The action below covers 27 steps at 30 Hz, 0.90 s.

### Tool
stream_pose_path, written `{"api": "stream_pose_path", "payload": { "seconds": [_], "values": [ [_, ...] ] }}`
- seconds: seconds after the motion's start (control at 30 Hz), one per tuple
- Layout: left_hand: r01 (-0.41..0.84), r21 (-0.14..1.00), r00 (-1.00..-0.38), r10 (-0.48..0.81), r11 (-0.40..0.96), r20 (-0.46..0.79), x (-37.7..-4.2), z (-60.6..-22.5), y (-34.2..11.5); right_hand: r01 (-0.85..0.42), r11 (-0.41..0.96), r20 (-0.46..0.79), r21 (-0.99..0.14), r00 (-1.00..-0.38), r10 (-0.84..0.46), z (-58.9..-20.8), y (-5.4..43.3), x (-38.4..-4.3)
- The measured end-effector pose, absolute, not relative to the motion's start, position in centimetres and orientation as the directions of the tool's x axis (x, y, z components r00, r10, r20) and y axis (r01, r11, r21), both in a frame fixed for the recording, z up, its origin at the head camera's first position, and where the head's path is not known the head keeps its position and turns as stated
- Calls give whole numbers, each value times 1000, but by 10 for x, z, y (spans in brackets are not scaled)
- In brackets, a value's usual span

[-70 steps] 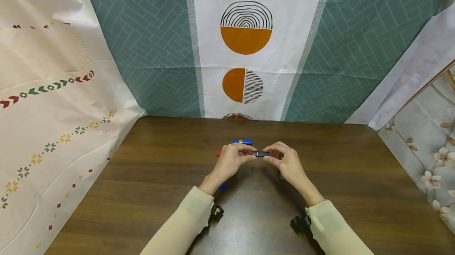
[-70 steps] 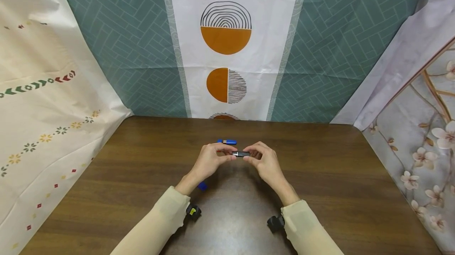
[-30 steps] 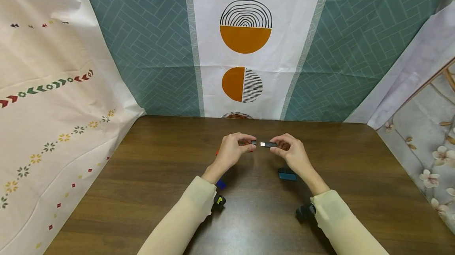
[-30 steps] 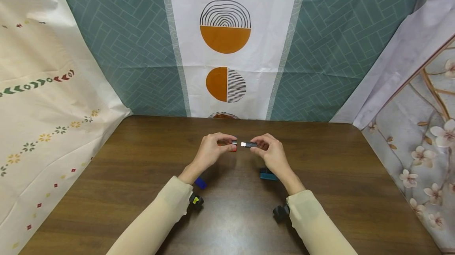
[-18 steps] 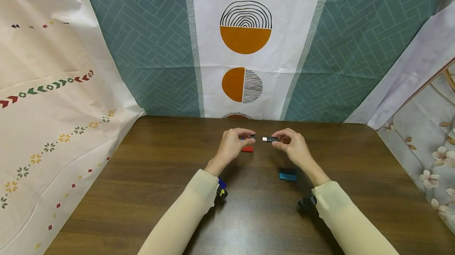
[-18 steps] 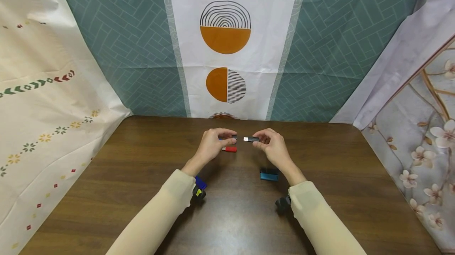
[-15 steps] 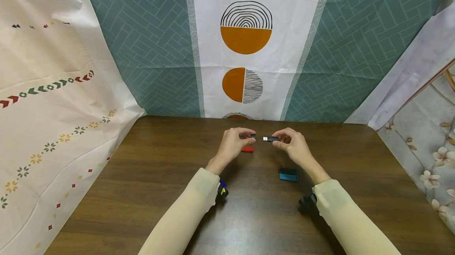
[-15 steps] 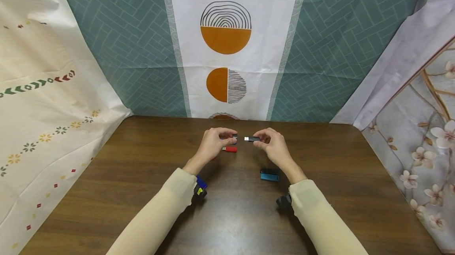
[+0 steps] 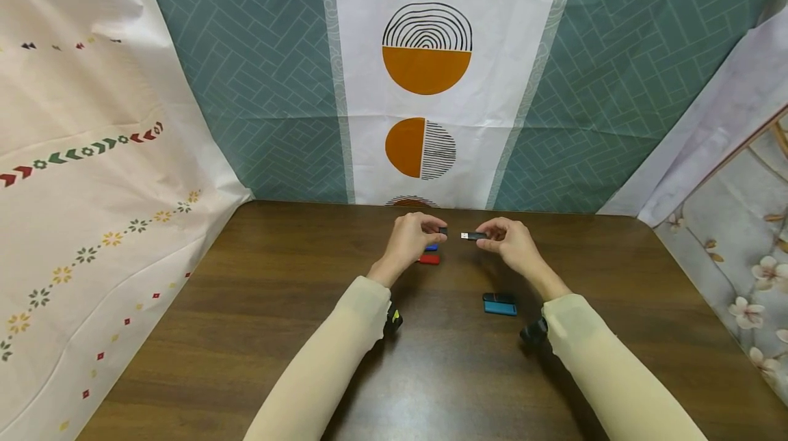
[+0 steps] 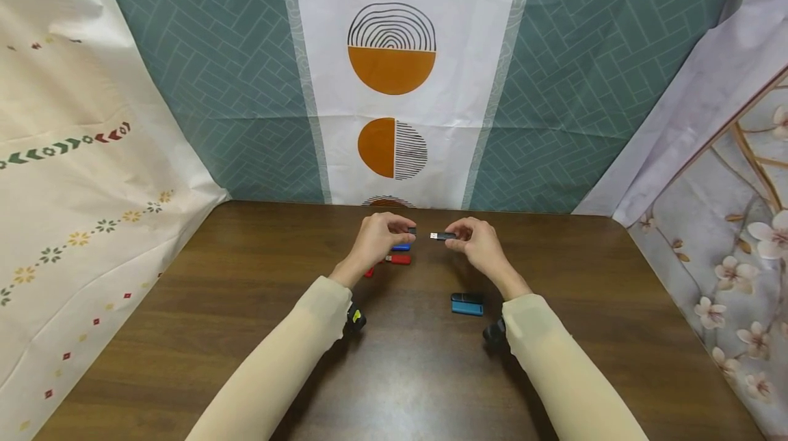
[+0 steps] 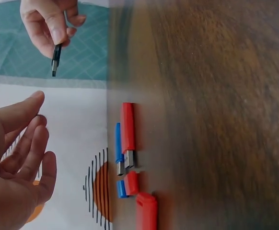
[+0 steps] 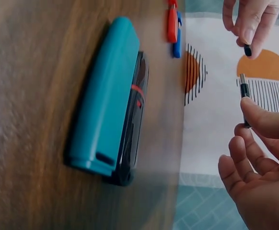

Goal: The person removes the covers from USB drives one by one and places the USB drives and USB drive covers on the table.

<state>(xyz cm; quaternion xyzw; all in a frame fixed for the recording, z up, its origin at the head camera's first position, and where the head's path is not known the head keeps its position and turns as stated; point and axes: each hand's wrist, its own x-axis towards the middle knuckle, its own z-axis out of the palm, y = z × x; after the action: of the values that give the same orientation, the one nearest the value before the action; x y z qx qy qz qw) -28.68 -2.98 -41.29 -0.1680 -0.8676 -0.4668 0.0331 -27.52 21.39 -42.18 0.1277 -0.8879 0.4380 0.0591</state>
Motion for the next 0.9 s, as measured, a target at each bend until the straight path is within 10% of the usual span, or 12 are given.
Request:
{"api": "stream_pose_path", "payload": {
  "seconds": [0.9],
  "values": [
    [232,688,-964,255,687,70,-311,-431,-5,-189,657,102,-730,-980,-168,-433,212,-298]
  ]
}}
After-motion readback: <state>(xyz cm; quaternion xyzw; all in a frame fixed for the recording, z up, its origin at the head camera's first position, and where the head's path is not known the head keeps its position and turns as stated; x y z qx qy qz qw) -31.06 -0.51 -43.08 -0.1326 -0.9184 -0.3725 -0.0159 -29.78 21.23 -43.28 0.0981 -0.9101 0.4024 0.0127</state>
